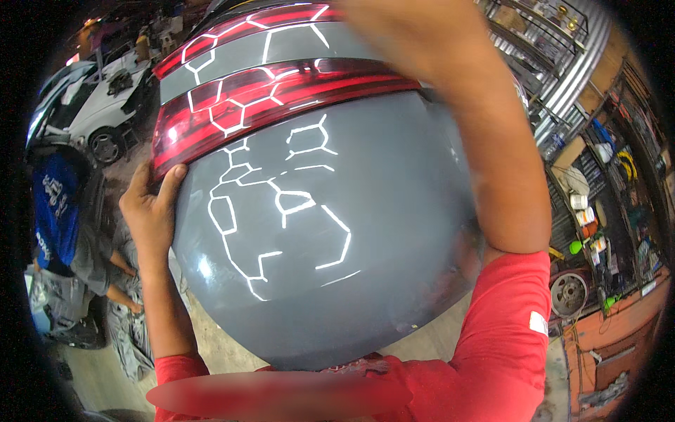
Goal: The person removes a red trim piece from a gray car bumper, then reattaches it and aligns the bumper onto the rear of a vehicle. The person uses a hammer to tap the trim into place and adjusts the bumper edges to fit the car body.
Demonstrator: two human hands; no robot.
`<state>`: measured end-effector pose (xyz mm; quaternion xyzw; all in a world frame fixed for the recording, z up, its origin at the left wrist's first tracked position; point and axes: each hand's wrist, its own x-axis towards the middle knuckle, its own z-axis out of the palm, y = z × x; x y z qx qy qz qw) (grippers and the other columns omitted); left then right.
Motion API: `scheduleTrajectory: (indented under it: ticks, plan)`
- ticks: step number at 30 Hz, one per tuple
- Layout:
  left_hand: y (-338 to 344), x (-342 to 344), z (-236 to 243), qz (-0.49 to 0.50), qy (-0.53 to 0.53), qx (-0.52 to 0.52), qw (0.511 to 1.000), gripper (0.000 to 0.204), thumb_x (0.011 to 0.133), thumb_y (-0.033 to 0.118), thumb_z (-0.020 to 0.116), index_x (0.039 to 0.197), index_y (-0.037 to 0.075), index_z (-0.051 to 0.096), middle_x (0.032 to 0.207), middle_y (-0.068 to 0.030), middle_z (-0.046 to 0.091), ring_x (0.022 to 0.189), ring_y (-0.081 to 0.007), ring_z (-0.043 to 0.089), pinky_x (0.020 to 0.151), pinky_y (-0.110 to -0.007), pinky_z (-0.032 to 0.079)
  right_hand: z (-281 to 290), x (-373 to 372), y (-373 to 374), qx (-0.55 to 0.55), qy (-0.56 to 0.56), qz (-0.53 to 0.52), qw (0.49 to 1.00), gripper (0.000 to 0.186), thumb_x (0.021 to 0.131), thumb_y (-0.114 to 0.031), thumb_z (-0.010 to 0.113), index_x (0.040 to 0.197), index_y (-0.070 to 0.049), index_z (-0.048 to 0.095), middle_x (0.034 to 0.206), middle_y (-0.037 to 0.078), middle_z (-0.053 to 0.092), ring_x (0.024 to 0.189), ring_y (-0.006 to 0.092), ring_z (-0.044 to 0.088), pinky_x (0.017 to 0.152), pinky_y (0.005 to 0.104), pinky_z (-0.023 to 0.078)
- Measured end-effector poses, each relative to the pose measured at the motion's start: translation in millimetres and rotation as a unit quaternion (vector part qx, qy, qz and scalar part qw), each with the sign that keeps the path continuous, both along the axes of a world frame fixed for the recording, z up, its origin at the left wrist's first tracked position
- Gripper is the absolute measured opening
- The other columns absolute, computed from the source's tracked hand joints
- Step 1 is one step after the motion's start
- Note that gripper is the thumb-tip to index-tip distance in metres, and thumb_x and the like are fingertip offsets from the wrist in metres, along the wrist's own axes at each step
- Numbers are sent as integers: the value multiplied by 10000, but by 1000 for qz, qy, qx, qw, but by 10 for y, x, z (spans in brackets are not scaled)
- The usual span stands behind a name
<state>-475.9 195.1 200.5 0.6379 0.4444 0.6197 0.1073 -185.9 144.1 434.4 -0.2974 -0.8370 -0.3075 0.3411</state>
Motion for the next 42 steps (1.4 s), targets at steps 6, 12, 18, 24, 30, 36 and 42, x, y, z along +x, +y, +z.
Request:
scheduleTrajectory:
  ticks: [6,12,18,24,30,36,42]
  plan:
    - [-19,39,33,-13,-8,13,1000,418,858,319,850,1032,-39,725,828,-164,752,710,-187,696,712,-330,534,-820,-852,730,-31,-169,-130,977,748,1074,-531,393,1615,-24,287,1681,259,231,1577,429,160,1273,566,89]
    - [17,5,30,30,20,4,999,533,824,476,843,957,-29,735,776,-222,713,678,-335,715,651,-389,540,-227,-1124,829,118,-88,-1,989,789,1075,-562,358,1609,10,262,1652,288,279,1560,449,204,1266,579,123]
    - [37,14,-17,52,44,19,997,581,805,549,834,862,-15,708,725,-214,682,636,-360,677,593,-419,511,-925,-1421,1107,23,-169,-100,980,763,1065,-544,377,1633,-48,258,1679,229,271,1577,386,204,1256,623,116]
    - [63,30,-15,37,22,49,998,559,845,531,803,827,-15,687,722,-219,670,661,-410,658,613,-456,503,-410,-1562,1012,55,-126,-93,986,749,1068,-537,374,1611,-27,300,1649,264,312,1560,421,224,1259,599,140]
    - [179,75,-133,12,-43,13,999,443,1034,372,606,903,-39,706,793,-267,679,736,-446,675,683,-479,511,-979,-1618,972,-25,-234,-151,960,705,1075,-498,373,1620,-57,303,1667,203,318,1579,364,213,1250,643,113]
    - [317,103,-272,-23,-157,-45,986,480,1063,403,583,1022,-52,729,791,-79,710,808,-102,589,747,-299,488,-466,-1885,856,55,-114,-92,988,726,1073,-503,395,1612,-27,300,1652,234,326,1566,396,230,1257,600,152]
    - [421,181,-370,-136,-318,-55,937,530,1043,374,634,720,-46,617,603,-7,477,626,-90,404,566,-318,374,-1037,-1838,1105,-3,-205,-126,971,694,1067,-472,412,1610,-51,319,1627,225,380,1558,390,258,1240,651,145]
